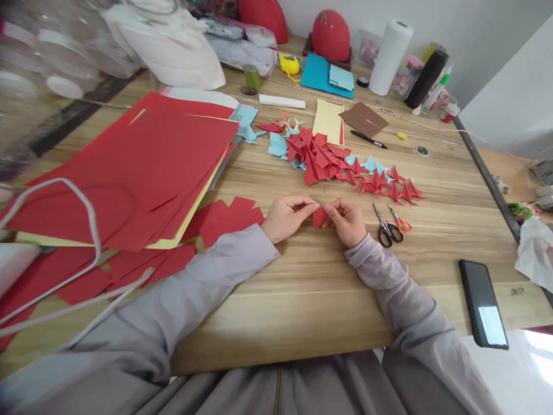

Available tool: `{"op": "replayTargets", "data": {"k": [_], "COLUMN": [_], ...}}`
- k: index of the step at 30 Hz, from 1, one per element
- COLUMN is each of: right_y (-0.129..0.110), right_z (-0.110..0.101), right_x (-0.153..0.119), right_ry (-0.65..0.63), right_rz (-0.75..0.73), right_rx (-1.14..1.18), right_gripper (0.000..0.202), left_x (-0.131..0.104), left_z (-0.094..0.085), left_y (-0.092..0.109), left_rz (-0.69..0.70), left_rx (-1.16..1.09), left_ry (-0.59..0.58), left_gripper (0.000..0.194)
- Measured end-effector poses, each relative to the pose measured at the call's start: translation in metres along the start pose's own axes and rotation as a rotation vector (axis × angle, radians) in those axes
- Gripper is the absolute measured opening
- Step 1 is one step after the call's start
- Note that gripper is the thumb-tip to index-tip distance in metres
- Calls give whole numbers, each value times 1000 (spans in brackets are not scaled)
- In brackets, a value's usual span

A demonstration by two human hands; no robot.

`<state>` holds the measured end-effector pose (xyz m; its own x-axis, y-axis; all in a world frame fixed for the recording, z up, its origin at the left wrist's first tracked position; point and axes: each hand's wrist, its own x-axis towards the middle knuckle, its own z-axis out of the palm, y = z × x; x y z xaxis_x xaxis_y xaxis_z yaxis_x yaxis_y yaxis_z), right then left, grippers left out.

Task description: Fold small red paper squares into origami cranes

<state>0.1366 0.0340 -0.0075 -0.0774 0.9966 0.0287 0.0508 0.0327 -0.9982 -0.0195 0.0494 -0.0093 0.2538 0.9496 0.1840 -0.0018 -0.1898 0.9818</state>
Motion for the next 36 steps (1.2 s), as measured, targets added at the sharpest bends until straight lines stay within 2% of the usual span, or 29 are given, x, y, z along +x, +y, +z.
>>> {"op": "replayTargets", "data": {"k": [4, 11, 17, 20, 25, 28, 33, 36], "right_y": [0, -2, -4, -4, -1, 0, -1, -2], "right_z": [1, 2, 2, 2, 1, 0, 0, 2], "right_x": [-1, -4, -4, -3, -1, 0, 0, -1], "right_ry": [-3, -78, -113, -78, 38, 91, 67, 44], "right_rz": [4, -30, -61, -34, 14, 23, 16, 14], "right_rx": [2, -27, -51, -21, 37, 56, 36, 59], "right_gripper": [39, 35, 35, 36, 38, 39, 38, 36], "left_x": [0, 0, 0, 0, 0, 0, 0, 1], "left_z": [0, -1, -3, -3, -1, 0, 0, 1], "left_y": [0, -5, -2, 1, 2, 2, 2, 1], "left_rz": [-51, -7, -10, -66, -157, -125, 12, -8], "left_rx": [-3, 69, 54, 2, -180, -188, -1, -18], "left_ry": [-7, -39, -70, -53, -44, -20, -9, 30], "left_gripper": [21, 14, 12, 14, 27, 28, 20, 17]}}
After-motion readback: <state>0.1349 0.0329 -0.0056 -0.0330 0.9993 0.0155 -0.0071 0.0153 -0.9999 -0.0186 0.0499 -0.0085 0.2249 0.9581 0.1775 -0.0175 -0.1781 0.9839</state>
